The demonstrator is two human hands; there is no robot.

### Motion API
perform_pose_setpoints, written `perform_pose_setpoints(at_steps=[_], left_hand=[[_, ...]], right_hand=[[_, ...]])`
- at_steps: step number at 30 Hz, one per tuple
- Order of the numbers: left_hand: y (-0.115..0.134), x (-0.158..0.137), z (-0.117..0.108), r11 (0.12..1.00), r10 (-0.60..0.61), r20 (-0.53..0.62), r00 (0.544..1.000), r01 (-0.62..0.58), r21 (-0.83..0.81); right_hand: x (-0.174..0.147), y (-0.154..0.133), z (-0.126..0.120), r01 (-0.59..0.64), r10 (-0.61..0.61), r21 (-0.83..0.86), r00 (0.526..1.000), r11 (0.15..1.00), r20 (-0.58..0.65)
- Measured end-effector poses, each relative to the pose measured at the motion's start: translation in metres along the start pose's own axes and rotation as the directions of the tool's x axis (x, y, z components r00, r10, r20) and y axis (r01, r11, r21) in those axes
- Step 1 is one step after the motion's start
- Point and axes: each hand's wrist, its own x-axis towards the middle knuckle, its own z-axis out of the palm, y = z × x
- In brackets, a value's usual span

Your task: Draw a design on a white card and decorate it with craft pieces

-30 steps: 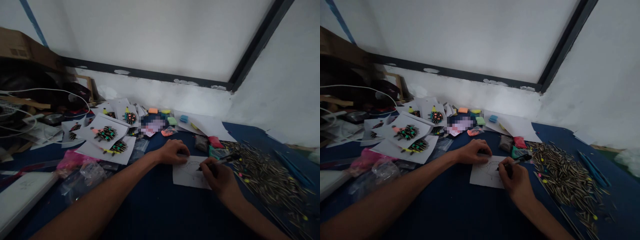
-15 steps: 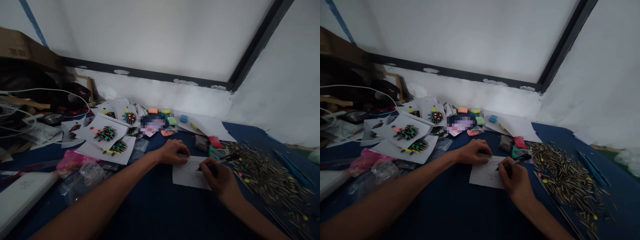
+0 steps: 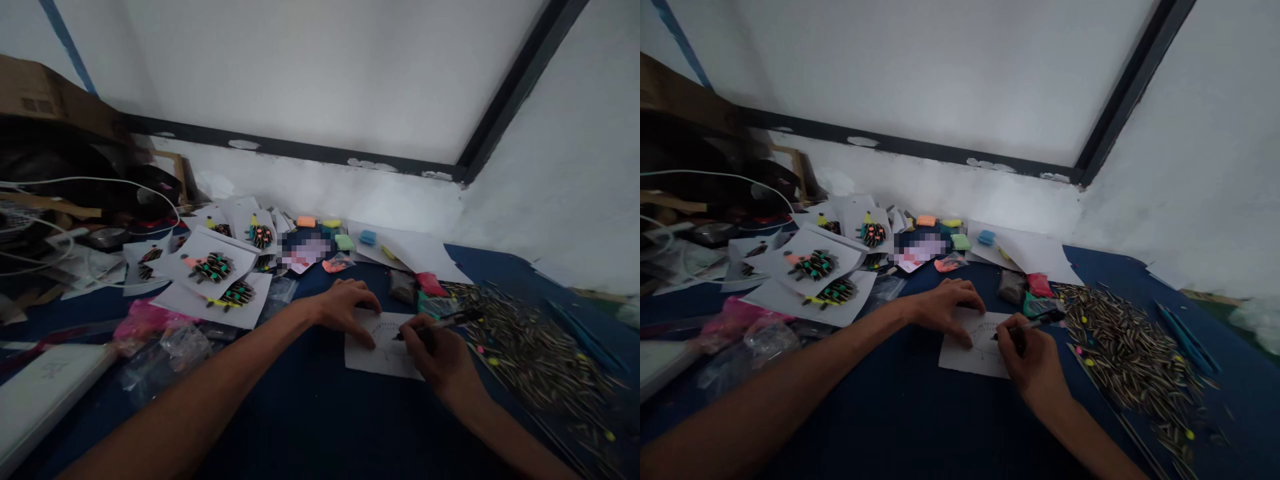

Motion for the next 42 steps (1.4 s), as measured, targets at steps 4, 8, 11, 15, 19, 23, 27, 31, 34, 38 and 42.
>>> perform_pose_setpoints(at_steps=[4, 8, 11, 15, 19, 23, 27, 31, 34, 38, 42], left_hand=[[-0.002, 0.001, 0.001, 1.000, 0.008, -0.011, 1.000, -0.008, -0.010], [-0.001, 0.000, 0.001, 1.000, 0.005, 0.001, 1.000, -0.005, -0.010], [0.000, 0.000, 0.000, 1.000, 0.007, 0.000, 1.000, -0.007, -0.006], [0.000, 0.000, -0.001, 1.000, 0.006, 0.017, 1.000, -0.006, -0.004], [0.000, 0.000, -0.001, 1.000, -0.005, 0.016, 1.000, 0.005, -0.007], [0.001, 0.000, 0.000, 1.000, 0.003, 0.007, 1.000, -0.003, -0.001], [0.002, 0.001, 0.002, 1.000, -0.003, -0.010, 1.000, 0.003, 0.021], [0.001, 0.001, 0.003, 0.999, 0.024, -0.009, 1.000, -0.024, 0.029], [0.000, 0.001, 0.003, 0.999, 0.026, -0.006, 1.000, -0.026, 0.033], [-0.001, 0.001, 0.003, 0.999, 0.027, -0.006, 1.000, -0.027, 0.031], [0.000, 0.000, 0.003, 0.999, 0.024, 0.001, 1.000, -0.024, 0.026]], right_hand=[[-0.001, 0.003, 0.003, 0.012, -0.012, -0.020, 1.000, 1.000, -0.008], [-0.002, 0.004, 0.006, 0.041, -0.041, 0.004, 0.999, 0.999, -0.018], [-0.003, 0.002, 0.006, 0.063, -0.062, 0.038, 0.998, 0.997, -0.012], [-0.002, 0.002, 0.007, 0.067, -0.067, 0.046, 0.998, 0.997, -0.013], [-0.001, 0.007, 0.009, 0.082, -0.081, 0.035, 0.997, 0.996, -0.005], [-0.001, 0.010, 0.010, 0.066, -0.066, 0.047, 0.998, 0.997, 0.005], [-0.001, 0.011, 0.012, 0.078, -0.079, 0.048, 0.997, 0.996, 0.019], [-0.001, 0.011, 0.013, 0.088, -0.089, 0.050, 0.996, 0.995, 0.030], [-0.001, 0.011, 0.013, 0.090, -0.092, 0.054, 0.995, 0.995, 0.038], [-0.001, 0.011, 0.012, 0.097, -0.099, 0.039, 0.993, 0.995, 0.065], [0.000, 0.011, 0.012, 0.098, -0.100, 0.035, 0.993, 0.995, 0.066]])
